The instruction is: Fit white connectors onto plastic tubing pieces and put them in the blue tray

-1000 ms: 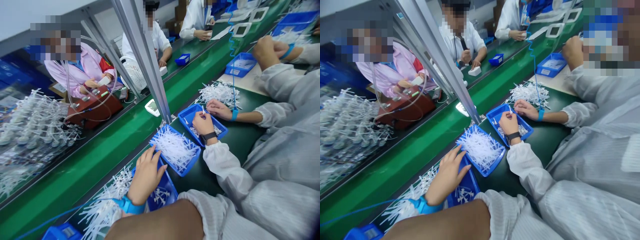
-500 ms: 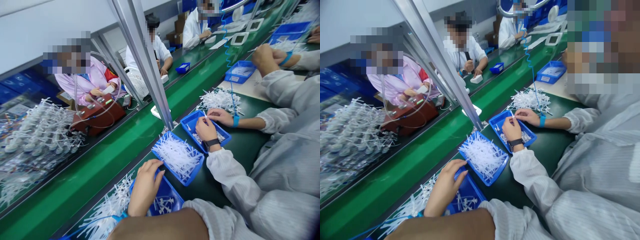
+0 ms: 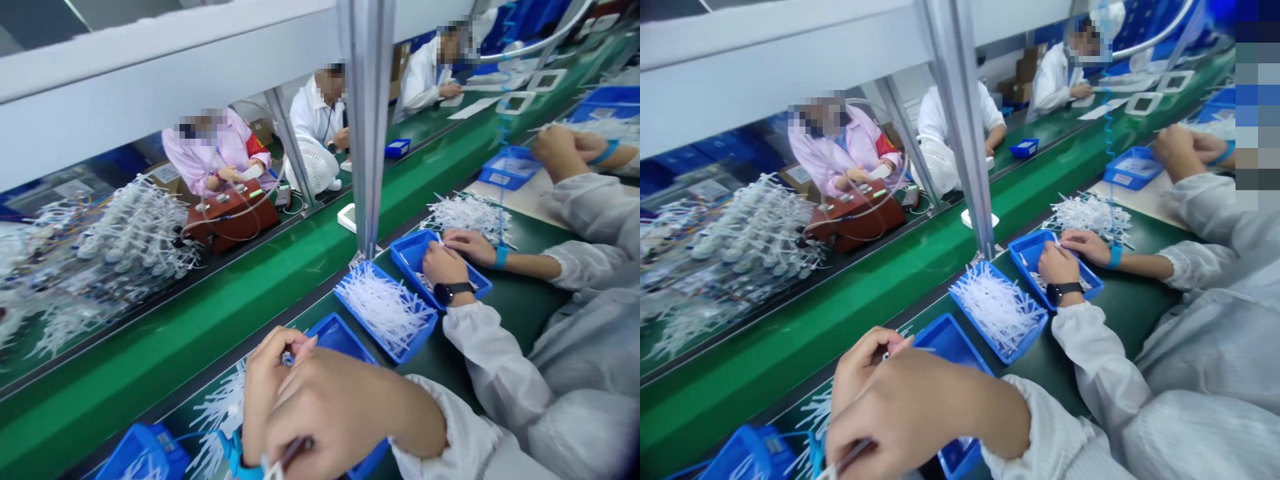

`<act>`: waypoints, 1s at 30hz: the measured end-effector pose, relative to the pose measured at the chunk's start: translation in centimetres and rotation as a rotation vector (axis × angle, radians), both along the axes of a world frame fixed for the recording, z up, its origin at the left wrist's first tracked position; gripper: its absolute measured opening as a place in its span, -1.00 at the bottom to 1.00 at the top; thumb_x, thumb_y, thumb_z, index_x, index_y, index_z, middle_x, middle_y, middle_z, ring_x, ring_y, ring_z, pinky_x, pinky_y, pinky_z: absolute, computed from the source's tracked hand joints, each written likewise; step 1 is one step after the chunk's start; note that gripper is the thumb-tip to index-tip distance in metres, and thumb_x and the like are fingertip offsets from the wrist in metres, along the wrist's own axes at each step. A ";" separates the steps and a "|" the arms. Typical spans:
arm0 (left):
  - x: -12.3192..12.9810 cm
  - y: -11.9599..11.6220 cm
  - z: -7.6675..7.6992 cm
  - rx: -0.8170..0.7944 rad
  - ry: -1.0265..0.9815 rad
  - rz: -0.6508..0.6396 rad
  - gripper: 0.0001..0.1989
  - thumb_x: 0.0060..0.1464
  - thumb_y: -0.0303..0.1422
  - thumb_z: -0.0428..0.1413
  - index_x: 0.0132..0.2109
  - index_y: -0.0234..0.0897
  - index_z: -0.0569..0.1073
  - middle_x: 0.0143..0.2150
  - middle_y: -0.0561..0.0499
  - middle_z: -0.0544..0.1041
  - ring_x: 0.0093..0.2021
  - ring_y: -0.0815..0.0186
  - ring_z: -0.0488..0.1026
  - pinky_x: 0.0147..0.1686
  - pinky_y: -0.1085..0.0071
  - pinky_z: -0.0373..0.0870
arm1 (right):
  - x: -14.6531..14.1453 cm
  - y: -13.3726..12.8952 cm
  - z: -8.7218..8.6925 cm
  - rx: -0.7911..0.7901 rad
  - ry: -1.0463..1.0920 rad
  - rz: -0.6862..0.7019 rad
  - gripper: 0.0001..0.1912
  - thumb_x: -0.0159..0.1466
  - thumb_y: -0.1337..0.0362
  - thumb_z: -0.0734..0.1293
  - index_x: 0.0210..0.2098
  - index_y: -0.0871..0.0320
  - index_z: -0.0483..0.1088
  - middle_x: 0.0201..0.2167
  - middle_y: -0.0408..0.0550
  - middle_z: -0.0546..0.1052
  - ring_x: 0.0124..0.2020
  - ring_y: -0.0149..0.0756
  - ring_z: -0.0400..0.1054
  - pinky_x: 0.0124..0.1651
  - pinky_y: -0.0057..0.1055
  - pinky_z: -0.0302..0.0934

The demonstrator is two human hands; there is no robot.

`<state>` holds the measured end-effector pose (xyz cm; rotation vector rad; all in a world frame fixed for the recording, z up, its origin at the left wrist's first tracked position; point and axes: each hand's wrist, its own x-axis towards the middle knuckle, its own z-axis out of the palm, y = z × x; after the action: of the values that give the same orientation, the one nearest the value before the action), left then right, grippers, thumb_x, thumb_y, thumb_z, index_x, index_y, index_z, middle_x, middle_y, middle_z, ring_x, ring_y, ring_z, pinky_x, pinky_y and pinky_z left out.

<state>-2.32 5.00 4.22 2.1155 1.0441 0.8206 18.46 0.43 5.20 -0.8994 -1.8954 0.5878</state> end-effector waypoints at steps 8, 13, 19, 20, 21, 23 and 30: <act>-1.9 0.5 -0.5 0.024 -0.288 -0.059 -0.83 0.24 -0.29 0.30 -0.33 -0.21 0.59 -0.22 0.03 0.57 -0.23 0.38 0.53 -0.21 0.51 0.44 | -3.0 0.2 1.0 -0.114 0.149 0.105 -0.34 0.35 -0.19 0.38 -0.64 0.18 0.29 -0.69 -0.25 0.19 -0.59 -0.49 0.12 -0.44 -0.42 -0.04; -2.2 -0.3 -1.3 -0.179 -0.486 -0.074 -0.77 0.41 -0.21 0.11 -0.19 -0.24 0.44 -0.16 -0.02 0.62 -0.18 0.35 0.59 -0.15 0.46 0.49 | -2.6 0.6 1.1 -0.122 0.044 0.006 -0.38 0.42 -0.15 0.33 -0.58 0.18 0.41 -0.66 -0.19 0.32 -0.55 -0.44 0.22 -0.40 -0.41 0.01; -2.1 -0.5 0.1 0.105 -0.446 -0.062 -0.79 0.44 -0.28 0.08 -0.07 -0.17 0.61 -0.32 0.04 0.52 -0.32 0.43 0.46 -0.31 0.54 0.34 | -3.5 0.2 1.3 -0.104 -0.023 -0.037 -0.52 0.53 0.05 0.26 -0.45 0.17 0.38 -0.56 -0.17 0.40 -0.48 -0.44 0.27 -0.35 -0.45 0.06; -2.1 -0.5 0.4 0.127 -0.428 -0.075 -0.78 0.44 -0.32 0.07 0.03 -0.12 0.61 -0.25 0.03 0.53 -0.26 0.42 0.48 -0.26 0.54 0.37 | -3.5 0.2 1.3 -0.105 -0.029 -0.044 -0.53 0.54 0.06 0.25 -0.44 0.17 0.38 -0.55 -0.17 0.40 -0.48 -0.43 0.27 -0.34 -0.45 0.06; -2.2 -0.5 0.6 0.140 -0.407 -0.092 -0.74 0.45 -0.37 0.05 0.12 -0.07 0.59 -0.19 0.02 0.53 -0.21 0.42 0.49 -0.22 0.54 0.39 | -3.4 0.1 1.3 -0.107 -0.034 -0.055 -0.53 0.54 0.06 0.24 -0.44 0.17 0.38 -0.55 -0.17 0.41 -0.47 -0.42 0.28 -0.34 -0.45 0.07; -2.2 -0.5 0.8 0.164 -0.380 -0.115 -0.62 0.43 -0.46 0.04 0.26 0.00 0.49 -0.16 0.04 0.55 -0.18 0.43 0.50 -0.17 0.54 0.41 | -3.3 0.0 1.2 -0.110 -0.039 -0.085 -0.54 0.55 0.08 0.23 -0.43 0.17 0.38 -0.53 -0.16 0.41 -0.46 -0.41 0.30 -0.33 -0.44 0.07; -2.0 -0.7 0.6 0.191 -0.443 -0.080 -0.89 0.36 -0.49 0.15 -0.07 -0.17 0.51 -0.20 0.11 0.59 -0.20 0.45 0.48 -0.14 0.52 0.37 | -3.4 -0.2 1.1 -0.081 -0.012 -0.096 -0.57 0.55 0.12 0.24 -0.43 0.17 0.35 -0.53 -0.18 0.36 -0.46 -0.43 0.25 -0.32 -0.46 0.04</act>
<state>-4.30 4.27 4.80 1.9790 0.6639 1.3167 15.07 0.20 6.31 -1.0426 -1.8384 0.6057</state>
